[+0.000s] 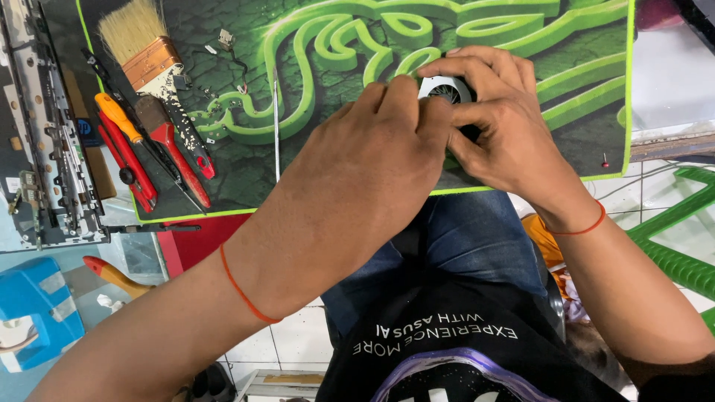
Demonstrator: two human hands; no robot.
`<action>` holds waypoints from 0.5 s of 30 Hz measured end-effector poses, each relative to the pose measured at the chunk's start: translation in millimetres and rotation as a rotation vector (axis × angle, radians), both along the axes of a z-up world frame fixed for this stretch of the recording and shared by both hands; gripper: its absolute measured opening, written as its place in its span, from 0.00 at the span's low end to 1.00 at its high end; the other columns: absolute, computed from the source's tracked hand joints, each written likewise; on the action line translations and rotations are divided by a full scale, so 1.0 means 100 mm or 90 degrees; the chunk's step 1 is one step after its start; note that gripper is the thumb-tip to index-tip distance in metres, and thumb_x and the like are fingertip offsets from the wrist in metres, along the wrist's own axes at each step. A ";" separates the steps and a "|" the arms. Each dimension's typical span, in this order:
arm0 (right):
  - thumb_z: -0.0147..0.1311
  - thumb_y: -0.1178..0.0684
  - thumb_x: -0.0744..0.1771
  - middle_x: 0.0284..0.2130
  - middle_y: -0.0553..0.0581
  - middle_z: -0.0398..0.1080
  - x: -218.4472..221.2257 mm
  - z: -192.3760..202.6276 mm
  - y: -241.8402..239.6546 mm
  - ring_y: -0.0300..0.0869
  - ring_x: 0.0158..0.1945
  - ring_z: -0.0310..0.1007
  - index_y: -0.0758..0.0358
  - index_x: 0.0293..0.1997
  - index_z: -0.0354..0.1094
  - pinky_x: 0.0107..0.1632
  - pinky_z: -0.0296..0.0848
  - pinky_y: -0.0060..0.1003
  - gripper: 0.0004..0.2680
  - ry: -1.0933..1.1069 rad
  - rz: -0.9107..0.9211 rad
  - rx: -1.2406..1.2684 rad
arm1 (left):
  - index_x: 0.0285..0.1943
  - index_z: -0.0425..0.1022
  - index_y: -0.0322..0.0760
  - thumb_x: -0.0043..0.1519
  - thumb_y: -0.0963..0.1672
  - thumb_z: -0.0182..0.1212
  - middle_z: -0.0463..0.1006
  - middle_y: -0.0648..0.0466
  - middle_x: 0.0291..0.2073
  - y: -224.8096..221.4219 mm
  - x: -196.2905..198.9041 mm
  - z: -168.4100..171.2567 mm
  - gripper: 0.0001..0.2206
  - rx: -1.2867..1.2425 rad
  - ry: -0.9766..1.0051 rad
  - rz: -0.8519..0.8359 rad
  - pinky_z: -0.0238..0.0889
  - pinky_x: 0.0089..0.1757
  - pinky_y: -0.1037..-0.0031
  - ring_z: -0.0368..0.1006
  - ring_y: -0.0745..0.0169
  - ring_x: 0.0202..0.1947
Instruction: Cleaning a laptop fan and then using a tool to work along the length of a thin black component, possibly wrapping or securing a cable.
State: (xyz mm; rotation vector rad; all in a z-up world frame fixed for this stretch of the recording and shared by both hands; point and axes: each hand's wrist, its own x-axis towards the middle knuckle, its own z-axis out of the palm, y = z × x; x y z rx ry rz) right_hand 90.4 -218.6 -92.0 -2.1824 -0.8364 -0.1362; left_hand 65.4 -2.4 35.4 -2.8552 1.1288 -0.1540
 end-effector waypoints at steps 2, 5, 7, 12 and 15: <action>0.60 0.67 0.69 0.70 0.54 0.74 0.00 -0.02 -0.01 0.63 0.75 0.65 0.55 0.37 0.82 0.67 0.54 0.61 0.08 0.000 -0.002 0.000 | 0.48 0.74 0.36 0.69 0.36 0.63 0.66 0.55 0.30 0.01 0.01 0.03 0.05 0.013 0.036 -0.021 0.69 0.25 0.65 0.68 0.59 0.26; 0.60 0.67 0.66 0.70 0.54 0.74 0.00 -0.04 -0.01 0.63 0.74 0.65 0.53 0.38 0.83 0.67 0.54 0.61 0.10 0.005 -0.002 0.002 | 0.42 0.79 0.36 0.67 0.35 0.65 0.67 0.54 0.33 0.06 0.06 0.00 0.05 -0.057 0.122 -0.073 0.69 0.31 0.61 0.67 0.52 0.31; 0.59 0.67 0.63 0.70 0.54 0.74 0.00 -0.03 -0.01 0.63 0.74 0.65 0.53 0.42 0.86 0.68 0.54 0.61 0.12 0.010 -0.003 0.001 | 0.44 0.82 0.37 0.66 0.36 0.65 0.69 0.49 0.46 0.03 0.06 -0.02 0.05 -0.144 0.171 -0.107 0.74 0.43 0.57 0.68 0.43 0.45; 0.59 0.67 0.67 0.70 0.54 0.73 0.00 -0.01 -0.01 0.62 0.75 0.64 0.53 0.35 0.80 0.67 0.53 0.61 0.09 0.012 -0.002 -0.009 | 0.34 0.71 0.45 0.64 0.36 0.66 0.67 0.62 0.18 0.03 0.02 0.03 0.11 0.026 0.065 -0.046 0.65 0.21 0.62 0.71 0.57 0.16; 0.57 0.66 0.64 0.70 0.53 0.73 -0.01 0.01 0.00 0.63 0.75 0.64 0.51 0.43 0.86 0.68 0.55 0.61 0.13 0.009 -0.007 -0.019 | 0.48 0.83 0.41 0.67 0.39 0.66 0.71 0.50 0.50 0.04 0.09 -0.07 0.05 -0.122 0.125 -0.114 0.75 0.48 0.61 0.70 0.49 0.50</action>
